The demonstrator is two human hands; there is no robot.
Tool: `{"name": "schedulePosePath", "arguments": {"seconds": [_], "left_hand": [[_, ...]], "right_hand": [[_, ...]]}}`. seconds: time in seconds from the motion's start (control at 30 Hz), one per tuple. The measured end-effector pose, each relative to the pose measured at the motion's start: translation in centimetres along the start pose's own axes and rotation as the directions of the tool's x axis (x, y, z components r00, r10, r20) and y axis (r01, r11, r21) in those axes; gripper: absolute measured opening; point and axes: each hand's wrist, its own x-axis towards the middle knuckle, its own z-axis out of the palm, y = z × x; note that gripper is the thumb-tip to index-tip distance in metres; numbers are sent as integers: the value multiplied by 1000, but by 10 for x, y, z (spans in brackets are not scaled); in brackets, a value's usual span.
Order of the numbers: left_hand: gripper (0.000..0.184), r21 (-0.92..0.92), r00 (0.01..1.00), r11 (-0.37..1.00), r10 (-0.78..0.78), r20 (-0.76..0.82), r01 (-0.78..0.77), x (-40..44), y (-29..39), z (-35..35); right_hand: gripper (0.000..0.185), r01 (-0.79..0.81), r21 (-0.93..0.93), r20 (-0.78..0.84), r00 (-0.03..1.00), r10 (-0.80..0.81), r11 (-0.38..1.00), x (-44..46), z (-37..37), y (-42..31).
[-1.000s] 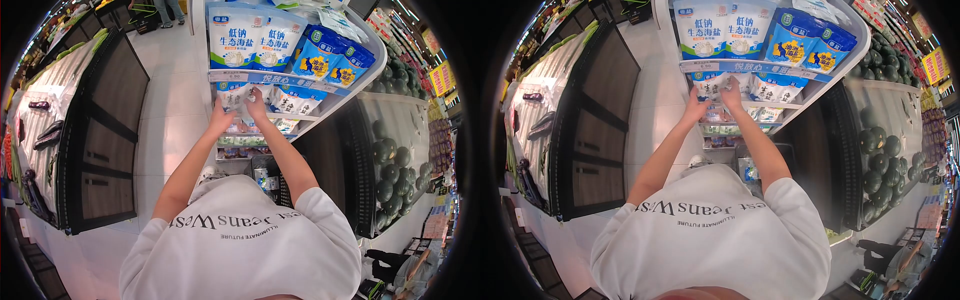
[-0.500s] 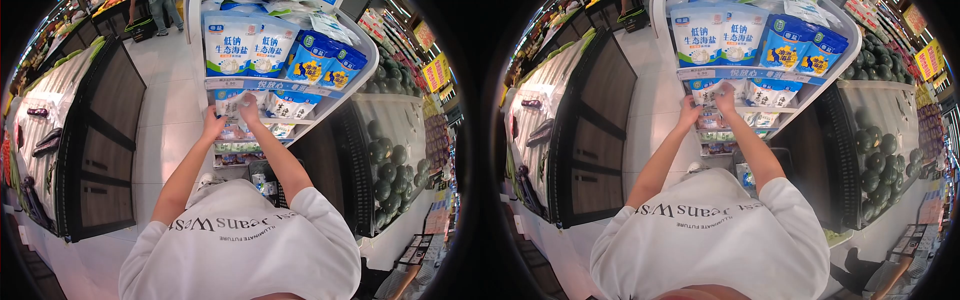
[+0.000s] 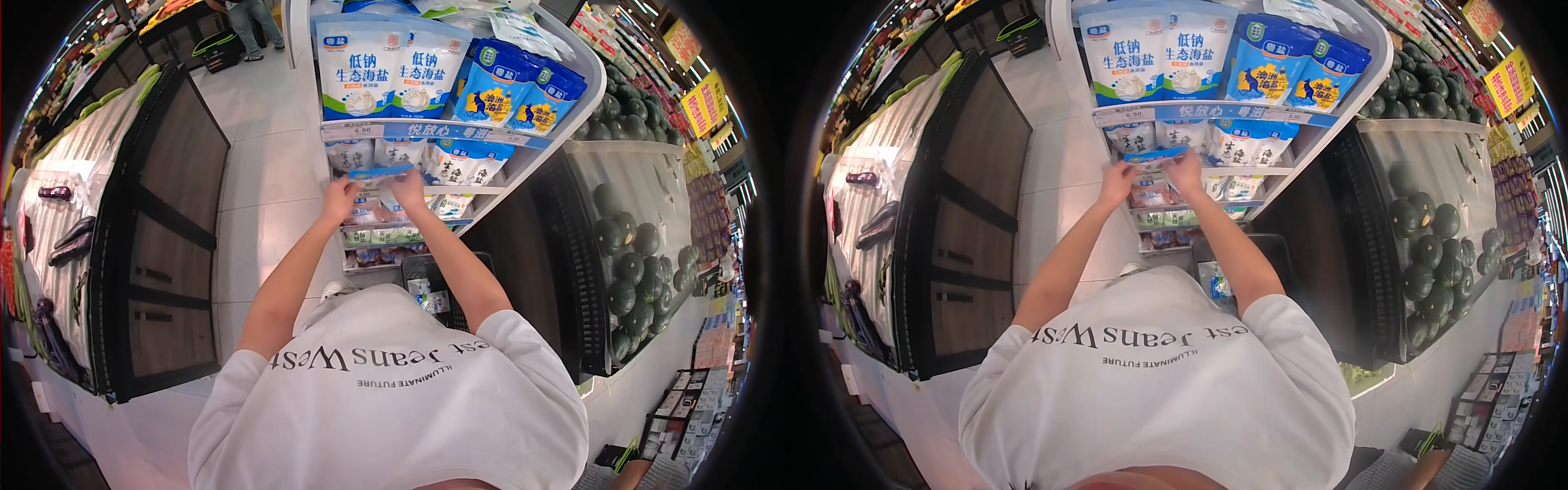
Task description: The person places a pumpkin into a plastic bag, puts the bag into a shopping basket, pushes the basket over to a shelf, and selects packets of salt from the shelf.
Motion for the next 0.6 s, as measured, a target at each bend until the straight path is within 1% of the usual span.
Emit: {"name": "schedulePosePath", "arguments": {"seconds": [0.03,0.07,0.1,0.13,0.2,0.23,0.27,0.3,0.33,0.4,0.5,0.53,0.6], "left_hand": [[18,20,1000,1000,-5,29,4,-3,7,-5],[18,47,990,989,141,-7,-141,-2,3,-6],[17,79,958,956,285,-38,-281,-1,-1,-6],[17,113,904,903,422,-64,-413,-1,-5,-5],[17,224,812,802,580,-71,-553,-3,15,-15],[17,279,755,739,652,-68,-613,-4,31,-24],[17,130,835,839,541,-100,-528,-10,51,-30],[16,-24,902,906,418,-111,-423,-19,76,-34],[16,-178,953,937,286,-100,-300,-26,90,-36],[14,-301,962,914,261,-77,-272,-31,93,-36],[14,-509,973,831,223,-60,-222,-47,111,-37],[14,-579,977,790,208,-56,-201,-56,120,-37],[14,-655,998,753,41,-38,-56,-75,140,-37]], "right_hand": [[31,50,51,-29,998,-48,997,-5,-1,0],[30,104,101,-62,993,-98,989,-11,-2,-3],[28,157,149,-97,985,-144,976,-17,-3,-7],[28,182,156,-124,979,-163,971,-22,-7,-10],[27,229,167,-172,965,-200,959,-31,-15,-21],[27,198,175,-150,974,-172,964,-35,-23,-28],[26,167,182,-127,981,-146,969,-41,-35,-42],[26,137,189,-104,987,-119,972,-46,-45,-57],[27,130,267,-79,991,-112,955,-53,-53,-75],[29,105,416,-29,994,-102,904,-68,-68,-105],[32,92,482,13,994,-113,871,-83,-83,-118],[34,97,565,36,989,-142,820,-91,-86,-125],[35,-46,704,113,992,-48,709,-104,-87,-133]]}}
